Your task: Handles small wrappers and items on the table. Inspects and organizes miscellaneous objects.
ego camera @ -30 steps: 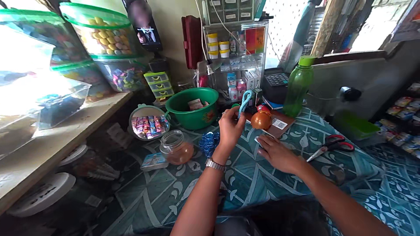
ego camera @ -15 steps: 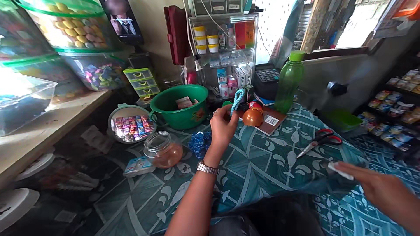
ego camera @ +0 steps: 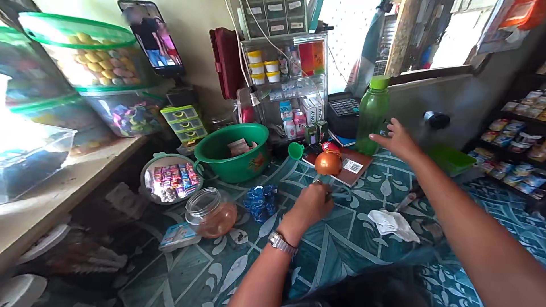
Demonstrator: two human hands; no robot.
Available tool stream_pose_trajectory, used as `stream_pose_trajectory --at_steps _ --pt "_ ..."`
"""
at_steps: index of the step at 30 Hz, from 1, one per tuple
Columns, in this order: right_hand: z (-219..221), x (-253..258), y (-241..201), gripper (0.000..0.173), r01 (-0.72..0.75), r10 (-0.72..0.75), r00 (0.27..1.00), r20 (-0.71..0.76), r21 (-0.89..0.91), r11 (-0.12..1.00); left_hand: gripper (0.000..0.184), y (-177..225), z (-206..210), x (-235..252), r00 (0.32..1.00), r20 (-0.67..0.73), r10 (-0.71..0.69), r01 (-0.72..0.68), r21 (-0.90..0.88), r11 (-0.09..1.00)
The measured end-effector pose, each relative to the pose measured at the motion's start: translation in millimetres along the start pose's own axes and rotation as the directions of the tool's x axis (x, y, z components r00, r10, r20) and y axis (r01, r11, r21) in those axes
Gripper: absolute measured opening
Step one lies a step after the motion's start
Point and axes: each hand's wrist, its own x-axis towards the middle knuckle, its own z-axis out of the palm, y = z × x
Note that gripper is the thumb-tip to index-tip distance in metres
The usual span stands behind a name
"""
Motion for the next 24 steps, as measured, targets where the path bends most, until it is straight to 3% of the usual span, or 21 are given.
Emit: stream_pose_trajectory --at_steps 3,8,15,18,20,22,24 --pt "27 33 7 0.108 -0.068 0.072 0.997 -0.039 0.08 0.994 0.035 8 5 -1 0.998 0.06 -0.03 0.025 0.089 0.996" --pt "33 44 13 0.094 -0.102 0.103 0.99 -0.096 0.011 0.995 0.035 13 6 -1 0.996 0.079 -0.049 0.036 0.157 0.987" --pt "12 47 23 0.095 -0.127 0.122 0.985 -0.118 -0.035 0.991 0.036 16 6 0 0.992 0.111 -0.062 0.039 0.2 0.979" --pt "1 42 22 0.091 -0.164 0.169 0.985 0.017 -0.168 0.972 0.035 16 8 -1 0.991 0.12 -0.06 0.036 0.196 0.98" --pt "-7 36 13 0.073 -0.143 0.233 0.955 0.184 -0.403 0.904 0.035 16 8 -1 0.989 0.128 -0.069 0.041 0.21 0.977" --pt "-3 28 -5 0.06 -0.037 0.233 0.922 0.309 -0.529 0.848 0.035 20 8 0 0.987 0.138 -0.08 0.046 0.229 0.972" --pt "11 17 -25 0.051 0.085 0.138 0.918 0.371 -0.524 0.847 0.035 21 10 -1 0.988 0.134 -0.078 0.044 0.238 0.97"
